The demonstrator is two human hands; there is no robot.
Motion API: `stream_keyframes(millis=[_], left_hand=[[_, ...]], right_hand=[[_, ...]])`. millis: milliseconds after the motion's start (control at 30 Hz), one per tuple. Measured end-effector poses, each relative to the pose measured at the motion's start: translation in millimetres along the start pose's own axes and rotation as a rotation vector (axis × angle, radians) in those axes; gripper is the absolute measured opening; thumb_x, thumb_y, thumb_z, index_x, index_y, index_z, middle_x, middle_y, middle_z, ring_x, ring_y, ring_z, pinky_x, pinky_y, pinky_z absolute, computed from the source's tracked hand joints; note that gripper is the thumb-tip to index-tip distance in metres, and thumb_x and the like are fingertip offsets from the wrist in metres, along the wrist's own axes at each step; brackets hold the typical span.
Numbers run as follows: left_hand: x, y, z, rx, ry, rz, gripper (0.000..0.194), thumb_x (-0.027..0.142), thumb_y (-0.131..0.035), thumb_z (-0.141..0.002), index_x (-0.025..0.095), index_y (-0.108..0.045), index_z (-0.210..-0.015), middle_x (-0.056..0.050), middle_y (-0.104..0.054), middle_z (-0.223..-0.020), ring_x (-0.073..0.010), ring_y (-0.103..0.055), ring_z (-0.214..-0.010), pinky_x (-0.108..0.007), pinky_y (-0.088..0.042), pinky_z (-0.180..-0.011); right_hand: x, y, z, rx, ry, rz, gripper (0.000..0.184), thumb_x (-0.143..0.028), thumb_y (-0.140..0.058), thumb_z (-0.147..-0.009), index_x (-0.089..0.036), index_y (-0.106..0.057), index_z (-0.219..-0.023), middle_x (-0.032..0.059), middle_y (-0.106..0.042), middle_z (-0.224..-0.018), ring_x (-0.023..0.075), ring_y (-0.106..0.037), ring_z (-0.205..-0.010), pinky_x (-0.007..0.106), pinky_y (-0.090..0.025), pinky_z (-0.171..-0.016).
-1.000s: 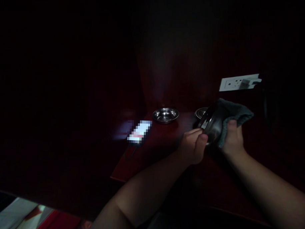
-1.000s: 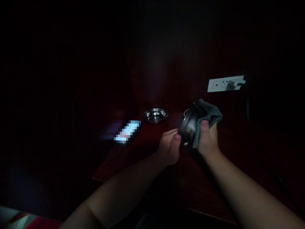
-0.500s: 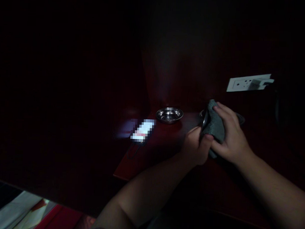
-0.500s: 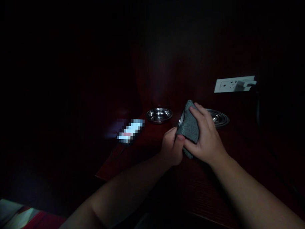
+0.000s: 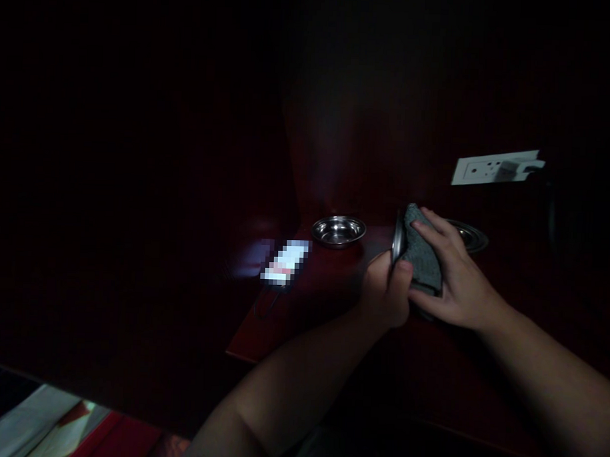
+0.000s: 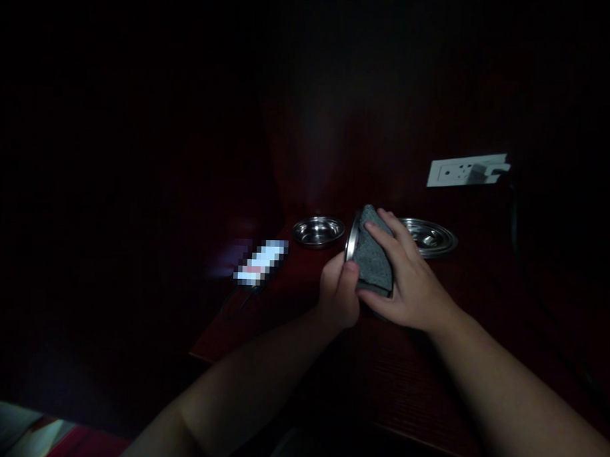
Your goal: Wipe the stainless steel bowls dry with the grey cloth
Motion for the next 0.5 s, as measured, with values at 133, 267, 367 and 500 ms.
stream_keyframes(millis=[133, 267, 367, 500], left_hand=[[-0.3, -0.2, -0.4, -0.004, -0.01, -0.018, 0.022, 0.035, -0.039, -0.085, 0.017, -0.051, -0.08, -0.003, -0.052, -0.074, -0.015, -0.048, -0.069, -0.028, -0.043, -0.066], [0.1, -0.4, -1.6, -0.018, -0.056, -0.075, 0.009, 0.021, -0.04, -0.076, 0.017, -0.048, -0.076, -0.001, -0.049, -0.071, -0.0144, -0.045, -0.066, -0.028, -0.041, -0.062], [2.3, -0.6, -2.5, -0.026, -0.088, -0.127, 0.005, 0.018, -0.04, -0.071, 0.018, -0.045, -0.072, -0.001, -0.048, -0.069, -0.0143, -0.044, -0.064, -0.028, -0.039, -0.061], [10.6, -2.4, -3.1, -0.056, -0.151, -0.178, 0.005, 0.015, -0.04, -0.068, 0.019, -0.039, -0.068, 0.001, -0.044, -0.065, -0.0133, -0.042, -0.06, -0.027, -0.038, -0.059]], right_hand=[[1.3, 2.2, 1.9, 0.031, -0.026, -0.161, 0.074, -0.063, -0.043, -0.079, -0.022, -0.034, -0.14, 0.0093, -0.025, -0.15, 0.0354, -0.024, -0.136, 0.055, -0.022, -0.109], [8.3, 3.4, 5.2, 0.166, -0.124, -0.325, 0.07, -0.068, -0.022, -0.082, -0.023, -0.05, -0.128, 0.0067, -0.037, -0.144, 0.0332, -0.032, -0.133, 0.054, -0.022, -0.109], [11.3, 4.4, 6.8, 0.237, -0.186, -0.398, 0.062, -0.061, -0.02, -0.086, -0.025, -0.056, -0.121, 0.0051, -0.045, -0.139, 0.0315, -0.038, -0.13, 0.054, -0.024, -0.108], [8.6, 10.6, 6.7, 0.317, -0.243, -0.329, 0.036, -0.042, -0.037, -0.09, -0.028, -0.061, -0.113, 0.004, -0.053, -0.131, 0.0302, -0.046, -0.123, 0.055, -0.031, -0.104]])
Point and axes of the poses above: each hand's wrist, its own z-axis away from the middle knuckle, its own y-axis out of the back of the hand, x = y × z, the point moved 6 cm from there along -z, towards the middle knuckle
